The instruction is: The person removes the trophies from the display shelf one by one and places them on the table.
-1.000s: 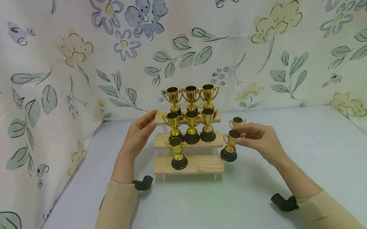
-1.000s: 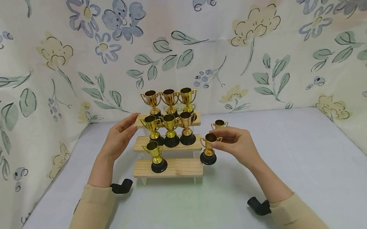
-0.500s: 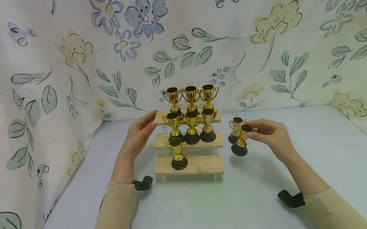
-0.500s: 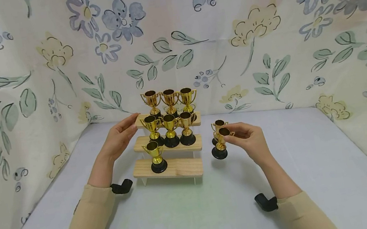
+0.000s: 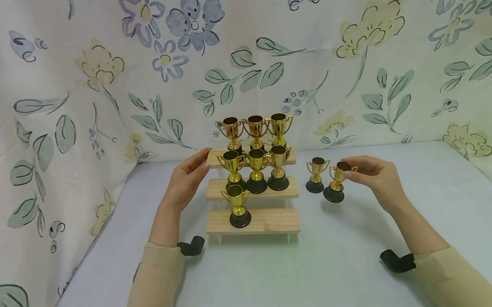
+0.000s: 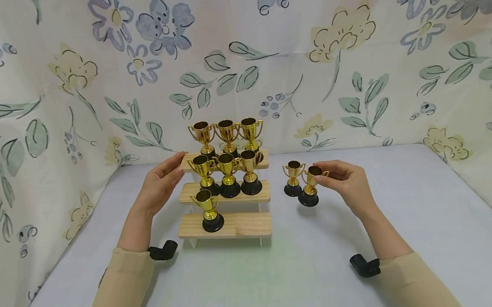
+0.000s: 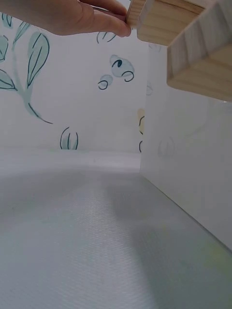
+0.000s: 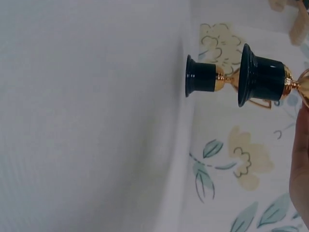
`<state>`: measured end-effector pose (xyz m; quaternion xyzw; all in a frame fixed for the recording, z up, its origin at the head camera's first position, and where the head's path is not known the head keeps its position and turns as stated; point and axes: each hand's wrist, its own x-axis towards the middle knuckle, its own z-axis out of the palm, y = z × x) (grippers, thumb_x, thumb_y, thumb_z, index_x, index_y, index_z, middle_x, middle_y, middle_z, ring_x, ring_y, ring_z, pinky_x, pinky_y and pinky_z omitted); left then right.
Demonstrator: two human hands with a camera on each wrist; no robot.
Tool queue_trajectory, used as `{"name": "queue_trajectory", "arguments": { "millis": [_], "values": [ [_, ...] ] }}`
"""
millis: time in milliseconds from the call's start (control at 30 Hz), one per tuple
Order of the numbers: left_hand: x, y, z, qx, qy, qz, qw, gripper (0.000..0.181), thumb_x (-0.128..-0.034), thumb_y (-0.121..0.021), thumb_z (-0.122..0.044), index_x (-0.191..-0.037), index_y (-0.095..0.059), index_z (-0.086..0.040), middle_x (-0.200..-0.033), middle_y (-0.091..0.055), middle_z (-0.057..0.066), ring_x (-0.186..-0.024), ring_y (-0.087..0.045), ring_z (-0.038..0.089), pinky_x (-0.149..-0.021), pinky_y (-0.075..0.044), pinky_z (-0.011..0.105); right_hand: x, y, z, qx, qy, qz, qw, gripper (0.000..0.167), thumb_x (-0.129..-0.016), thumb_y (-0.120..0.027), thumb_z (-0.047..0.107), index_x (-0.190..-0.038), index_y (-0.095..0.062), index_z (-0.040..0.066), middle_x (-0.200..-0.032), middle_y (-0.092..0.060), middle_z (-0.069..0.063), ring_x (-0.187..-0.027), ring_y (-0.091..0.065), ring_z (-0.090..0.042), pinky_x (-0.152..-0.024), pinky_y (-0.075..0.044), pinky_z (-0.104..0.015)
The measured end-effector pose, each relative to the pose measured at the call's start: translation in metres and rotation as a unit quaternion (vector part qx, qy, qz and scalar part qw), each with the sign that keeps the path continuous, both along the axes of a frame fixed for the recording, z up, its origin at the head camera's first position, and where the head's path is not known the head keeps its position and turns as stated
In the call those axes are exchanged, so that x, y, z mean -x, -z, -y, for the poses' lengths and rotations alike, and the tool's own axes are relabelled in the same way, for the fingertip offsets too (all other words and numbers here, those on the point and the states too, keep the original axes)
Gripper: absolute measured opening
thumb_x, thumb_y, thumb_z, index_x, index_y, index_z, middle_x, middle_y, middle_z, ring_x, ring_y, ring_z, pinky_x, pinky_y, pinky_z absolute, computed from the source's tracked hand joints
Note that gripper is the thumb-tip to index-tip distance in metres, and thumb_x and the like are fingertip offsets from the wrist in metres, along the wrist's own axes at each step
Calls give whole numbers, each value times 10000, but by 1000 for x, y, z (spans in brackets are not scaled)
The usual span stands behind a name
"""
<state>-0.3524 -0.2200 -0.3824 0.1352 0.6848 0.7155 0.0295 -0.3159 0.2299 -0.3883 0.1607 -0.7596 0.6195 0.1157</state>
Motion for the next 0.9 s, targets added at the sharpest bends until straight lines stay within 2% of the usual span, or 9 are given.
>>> {"name": "queue_trajectory", "arguments": {
  "millis": [267,567,900],
  "values": [
    [-1,-1,0,31,5,-19,10000,564,-1035,-514,-157,-1555,-308,-90,-1650,-267,76,-1543,-234,201,-1295,-228,357,8,3,-11,-224,296,53,9993,344,-897,-726,101,-1210,-669,-30,-1006,-707,263,-865,-663,75,-808,-556,-68],
    [0,1,2,34,-27,20,10000,567,-1030,-527,-170,-1553,-318,-96,-1648,-273,75,-1538,-248,209,-1296,-228,361,22,8,-20,-435,567,353,9968,419,-909,-728,186,-1268,-641,-11,-996,-675,304,-893,-641,95,-819,-523,-49],
    [-1,-1,1,18,-27,49,10000,568,-1030,-527,-165,-1553,-317,-96,-1648,-272,71,-1539,-246,205,-1296,-230,357,30,11,-26,-461,551,516,9961,450,-913,-724,206,-1295,-621,-10,-1010,-666,299,-901,-633,102,-809,-509,-32]
  ]
}}
